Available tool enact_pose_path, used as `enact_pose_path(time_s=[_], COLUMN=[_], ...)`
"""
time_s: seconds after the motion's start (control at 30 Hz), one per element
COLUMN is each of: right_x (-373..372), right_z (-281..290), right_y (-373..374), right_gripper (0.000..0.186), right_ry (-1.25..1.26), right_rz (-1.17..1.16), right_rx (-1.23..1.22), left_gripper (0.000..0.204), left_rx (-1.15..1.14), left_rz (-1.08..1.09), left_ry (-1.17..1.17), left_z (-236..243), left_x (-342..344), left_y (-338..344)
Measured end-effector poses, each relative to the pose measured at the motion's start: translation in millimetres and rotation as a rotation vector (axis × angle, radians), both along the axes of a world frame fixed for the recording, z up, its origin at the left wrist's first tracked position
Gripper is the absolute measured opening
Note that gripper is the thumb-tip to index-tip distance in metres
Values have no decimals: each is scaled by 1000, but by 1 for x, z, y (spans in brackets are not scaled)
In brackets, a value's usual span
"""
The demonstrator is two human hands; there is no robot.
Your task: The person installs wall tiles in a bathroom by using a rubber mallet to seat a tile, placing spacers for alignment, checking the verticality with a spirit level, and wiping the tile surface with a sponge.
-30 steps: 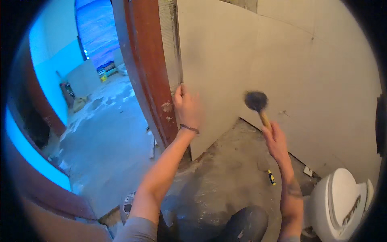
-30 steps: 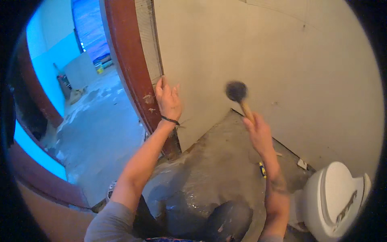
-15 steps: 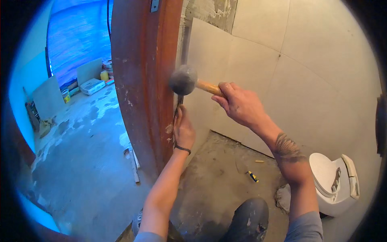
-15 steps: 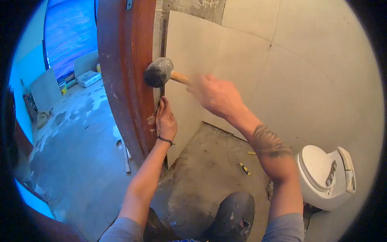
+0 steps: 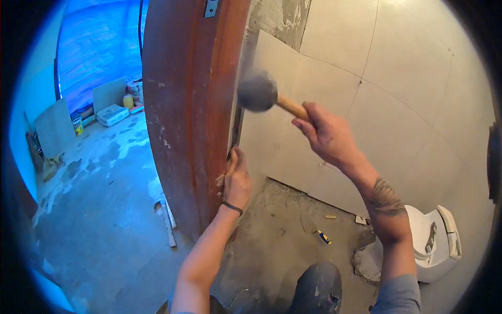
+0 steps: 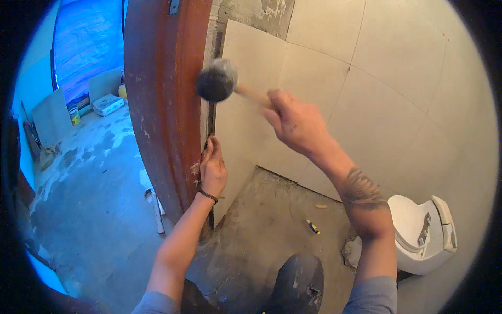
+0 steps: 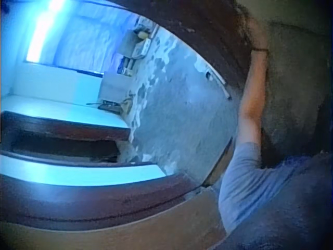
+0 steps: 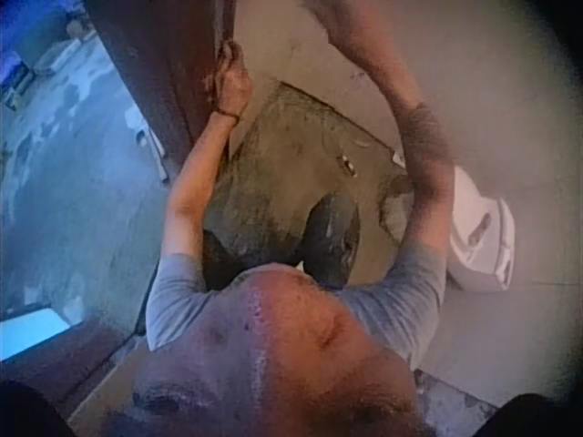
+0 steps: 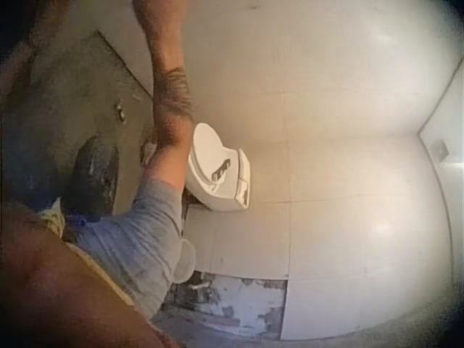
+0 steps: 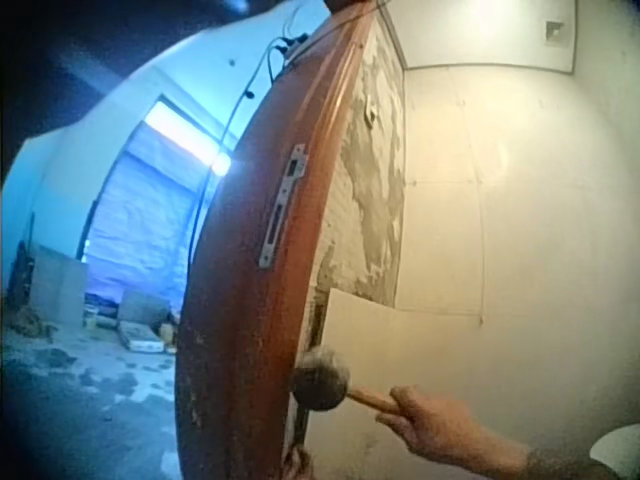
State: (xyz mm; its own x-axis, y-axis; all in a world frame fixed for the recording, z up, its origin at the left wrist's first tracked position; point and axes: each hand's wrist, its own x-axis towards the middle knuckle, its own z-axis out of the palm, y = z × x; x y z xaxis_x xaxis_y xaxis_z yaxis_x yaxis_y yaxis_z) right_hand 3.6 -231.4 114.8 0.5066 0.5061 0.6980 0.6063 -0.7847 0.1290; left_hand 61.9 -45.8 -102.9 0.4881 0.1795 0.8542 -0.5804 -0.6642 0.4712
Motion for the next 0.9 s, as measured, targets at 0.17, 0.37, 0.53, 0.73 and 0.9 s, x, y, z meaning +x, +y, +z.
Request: enact_pose_path(time_s=[0.17,0.37,0.53,0.73,0.9], right_x=[1,8,5,6,8], right_z=[32,44,48,44,37], right_y=[6,11,14,16,18], right_gripper=[28,27,28,30,31], right_ry=[-73,-139,-154,-160,-119], right_rz=[2,-54,-61,-83,-108], right_rx=[4,-125,-135,-134,-123], left_gripper=[56,51,49,50,53], left_rx=[-56,-13,-44,-40,-8], left_rz=[-29,17,-16,-19,-2], left_ry=[-25,-22,-32,8,-1], left_z=[2,5,8,6,7], left_x=[-1,0,-4,1,4], left_y=[0,5,7,9,11])
